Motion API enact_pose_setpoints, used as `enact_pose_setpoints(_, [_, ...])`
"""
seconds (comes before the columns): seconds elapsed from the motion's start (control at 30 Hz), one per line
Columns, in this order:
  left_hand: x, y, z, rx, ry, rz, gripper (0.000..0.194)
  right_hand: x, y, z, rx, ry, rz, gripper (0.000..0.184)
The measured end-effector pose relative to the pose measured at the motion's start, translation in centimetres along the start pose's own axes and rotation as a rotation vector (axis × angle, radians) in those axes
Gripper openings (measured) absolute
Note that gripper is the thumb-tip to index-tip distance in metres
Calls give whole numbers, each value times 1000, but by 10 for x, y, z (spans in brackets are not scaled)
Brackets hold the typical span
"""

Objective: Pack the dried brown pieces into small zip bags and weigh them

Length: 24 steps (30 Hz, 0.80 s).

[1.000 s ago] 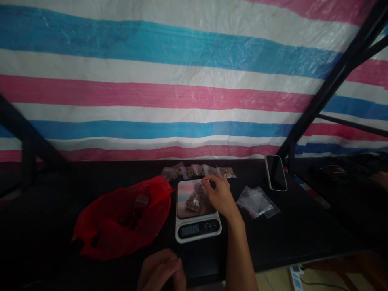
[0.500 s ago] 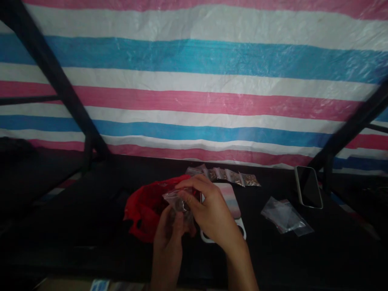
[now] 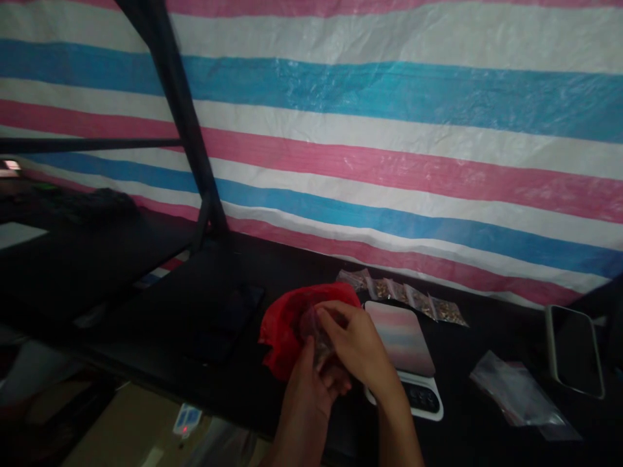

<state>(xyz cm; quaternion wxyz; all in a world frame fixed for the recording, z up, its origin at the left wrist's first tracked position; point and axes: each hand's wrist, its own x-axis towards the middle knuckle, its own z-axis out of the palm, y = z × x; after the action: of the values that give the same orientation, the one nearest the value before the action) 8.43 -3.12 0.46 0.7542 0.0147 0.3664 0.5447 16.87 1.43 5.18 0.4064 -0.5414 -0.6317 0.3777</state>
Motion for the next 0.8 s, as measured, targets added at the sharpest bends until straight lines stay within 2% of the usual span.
enact_pose_setpoints(0.07, [2, 0, -3, 49, 21, 5, 51, -1, 0, -5, 19, -29, 8, 34])
enact_pose_setpoints(0.2, [1, 2, -7, 152, 2, -3, 68, -4, 1, -7, 30, -29, 51, 30])
enact_pose_setpoints(0.3, [1, 0, -11, 206, -18, -9, 70, -2, 2, 2, 7, 11, 86, 25])
enact_pose_setpoints(0.43, [7, -7, -18, 275, -43, 86, 79, 2, 5, 18, 3, 103, 128, 21])
enact_pose_setpoints(0.57, [9, -8, -22, 302, -50, 140, 87, 4, 7, 24, 13, 145, 118, 21])
enact_pose_setpoints(0.7, [2, -2, -18, 347, -34, 185, 88, 2, 6, 17, 85, 186, 109, 22])
enact_pose_setpoints(0.8, [-6, 4, -14, 451, -17, 265, 85, -4, 3, 6, 206, 165, 98, 30])
